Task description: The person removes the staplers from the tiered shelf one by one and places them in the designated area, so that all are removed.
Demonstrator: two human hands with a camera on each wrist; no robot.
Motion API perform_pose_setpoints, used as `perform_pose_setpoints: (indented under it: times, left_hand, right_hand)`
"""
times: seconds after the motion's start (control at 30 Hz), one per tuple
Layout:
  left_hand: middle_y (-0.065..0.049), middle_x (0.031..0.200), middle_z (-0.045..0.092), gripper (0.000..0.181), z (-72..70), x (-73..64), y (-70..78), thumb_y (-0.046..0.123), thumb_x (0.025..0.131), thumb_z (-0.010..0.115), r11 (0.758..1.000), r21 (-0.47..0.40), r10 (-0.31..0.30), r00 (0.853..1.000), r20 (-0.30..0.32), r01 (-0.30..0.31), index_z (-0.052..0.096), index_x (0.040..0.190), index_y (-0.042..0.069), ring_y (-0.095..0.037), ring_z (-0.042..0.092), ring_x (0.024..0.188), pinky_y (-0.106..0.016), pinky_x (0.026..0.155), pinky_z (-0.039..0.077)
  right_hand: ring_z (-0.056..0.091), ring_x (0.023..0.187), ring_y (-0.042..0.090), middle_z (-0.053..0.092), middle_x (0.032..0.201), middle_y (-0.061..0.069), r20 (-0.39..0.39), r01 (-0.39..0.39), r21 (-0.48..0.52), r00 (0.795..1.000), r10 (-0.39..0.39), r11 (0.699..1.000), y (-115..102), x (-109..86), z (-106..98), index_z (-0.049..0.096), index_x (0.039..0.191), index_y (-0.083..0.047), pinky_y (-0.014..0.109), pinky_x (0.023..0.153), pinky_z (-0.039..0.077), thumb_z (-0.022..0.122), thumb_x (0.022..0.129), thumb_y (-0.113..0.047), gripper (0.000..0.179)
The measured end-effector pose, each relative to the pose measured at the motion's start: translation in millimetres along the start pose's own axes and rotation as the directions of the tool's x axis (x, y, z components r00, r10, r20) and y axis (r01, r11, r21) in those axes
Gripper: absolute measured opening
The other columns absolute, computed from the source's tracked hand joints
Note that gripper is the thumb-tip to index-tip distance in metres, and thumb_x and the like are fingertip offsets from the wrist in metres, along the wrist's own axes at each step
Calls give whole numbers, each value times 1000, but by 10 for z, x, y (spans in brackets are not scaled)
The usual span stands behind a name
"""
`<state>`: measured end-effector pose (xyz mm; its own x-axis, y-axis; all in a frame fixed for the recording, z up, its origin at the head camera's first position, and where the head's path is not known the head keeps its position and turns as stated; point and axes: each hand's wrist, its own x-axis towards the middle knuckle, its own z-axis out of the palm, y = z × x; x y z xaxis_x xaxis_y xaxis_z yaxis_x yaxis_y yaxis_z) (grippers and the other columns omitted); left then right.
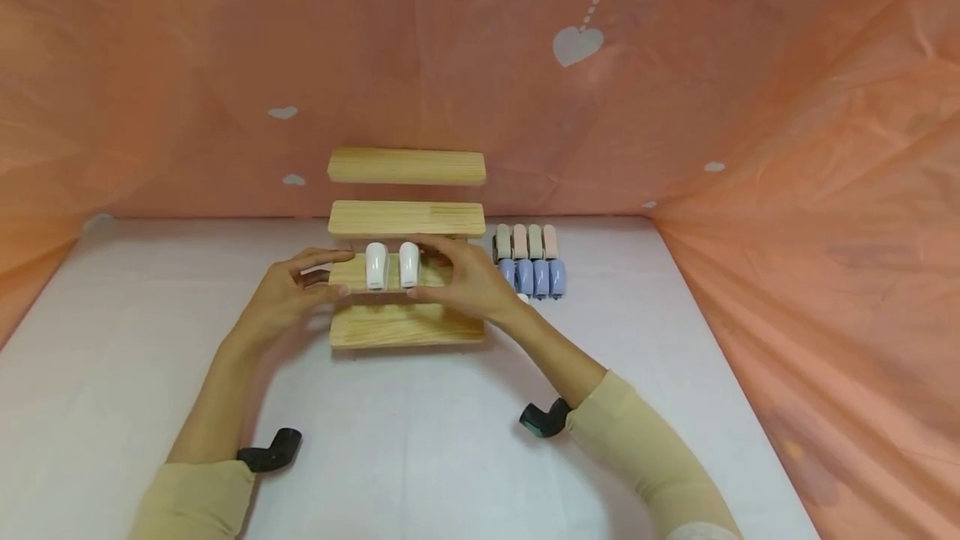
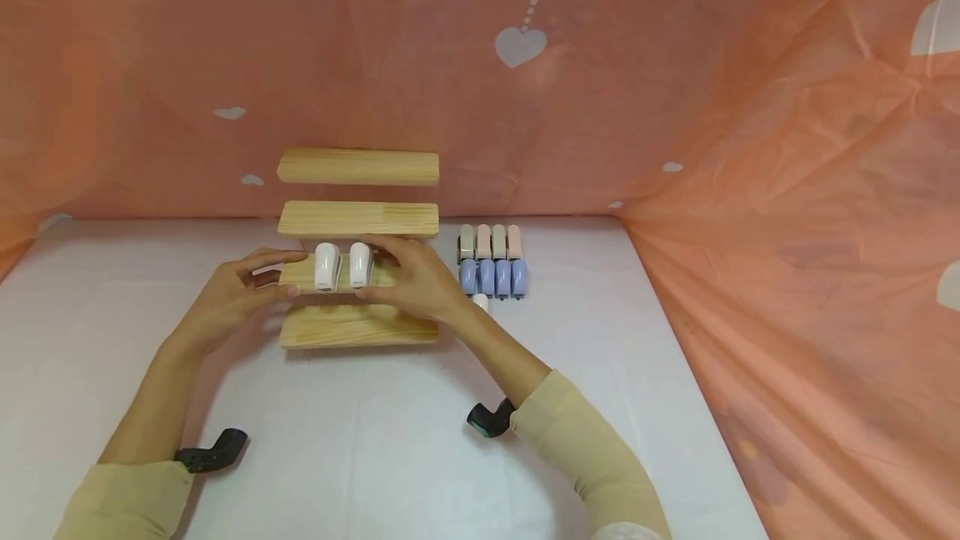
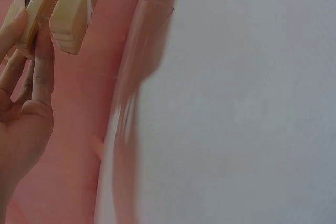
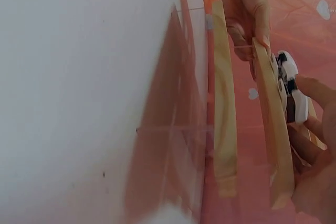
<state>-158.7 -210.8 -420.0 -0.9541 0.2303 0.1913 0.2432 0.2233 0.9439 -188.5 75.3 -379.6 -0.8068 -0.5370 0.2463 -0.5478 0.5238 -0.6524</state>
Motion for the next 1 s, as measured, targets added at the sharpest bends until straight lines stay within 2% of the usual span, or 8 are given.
perform_pose_setpoints:
  times: [0.13, 0.33, 0.53, 0.67, 0.8, 1.0]
  left_hand:
    - [-8, 128, 57, 48, -15, -1, 11, 8, 88, 76, 1000, 2, 14, 1000, -5, -14, 61, 133, -1, -11, 60, 107, -16, 91, 50]
    - [-6, 127, 57, 47, -21, 7, 23, 7, 88, 76, 999, -17, 27, 1000, -11, -27, 61, 132, -1, -10, 60, 109, -16, 93, 49]
    - [-7, 127, 57, 47, -8, -2, 0, 11, 89, 76, 1000, 16, 5, 1000, 0, -5, 62, 133, 2, -12, 56, 114, -14, 96, 45]
    - [-7, 128, 57, 47, 5, -6, -9, 12, 89, 76, 999, 34, -4, 1000, 1, 4, 62, 133, 4, -13, 56, 114, -14, 96, 45]
    - [-8, 127, 58, 47, 4, 14, -4, 11, 89, 76, 999, 30, 12, 1000, -1, -12, 62, 133, 3, -10, 53, 119, -13, 99, 42]
    - [-8, 126, 59, 47, -2, 15, 13, 10, 89, 75, 999, 22, 32, 999, -1, -32, 62, 133, 2, -9, 50, 123, -13, 100, 41]
  right_hand:
    - [59, 120, 17, 65, 130, 4, -20, -12, -55, 1000, 11, 998, -47, 39, 55, 57, 139, -19, 32, 102, 47, 87, 76, -37, 73]
    - [58, 120, 22, 65, 129, 5, -46, -26, -60, 999, 23, 998, -71, 54, 74, 59, 139, -20, 37, 101, 47, 87, 77, -34, 69]
    - [59, 121, 17, 65, 130, 2, -72, -21, -15, 997, 20, 1000, -38, 2, 65, 60, 137, -17, 31, 104, 46, 87, 78, -30, 66]
    - [62, 117, 15, 65, 129, 3, -89, 11, 30, 996, -8, 1000, -14, -39, 55, 60, 137, -15, 27, 100, 48, 87, 78, -27, 65]
    - [63, 113, 14, 66, 127, 5, -95, 32, 83, 995, -24, 996, -10, -60, 25, 60, 137, -13, 24, 96, 50, 87, 78, -24, 65]
    - [61, 115, 14, 66, 128, 5, -96, 24, 103, 995, -14, 994, 23, -111, -53, 61, 136, -13, 26, 99, 49, 87, 78, -25, 65]
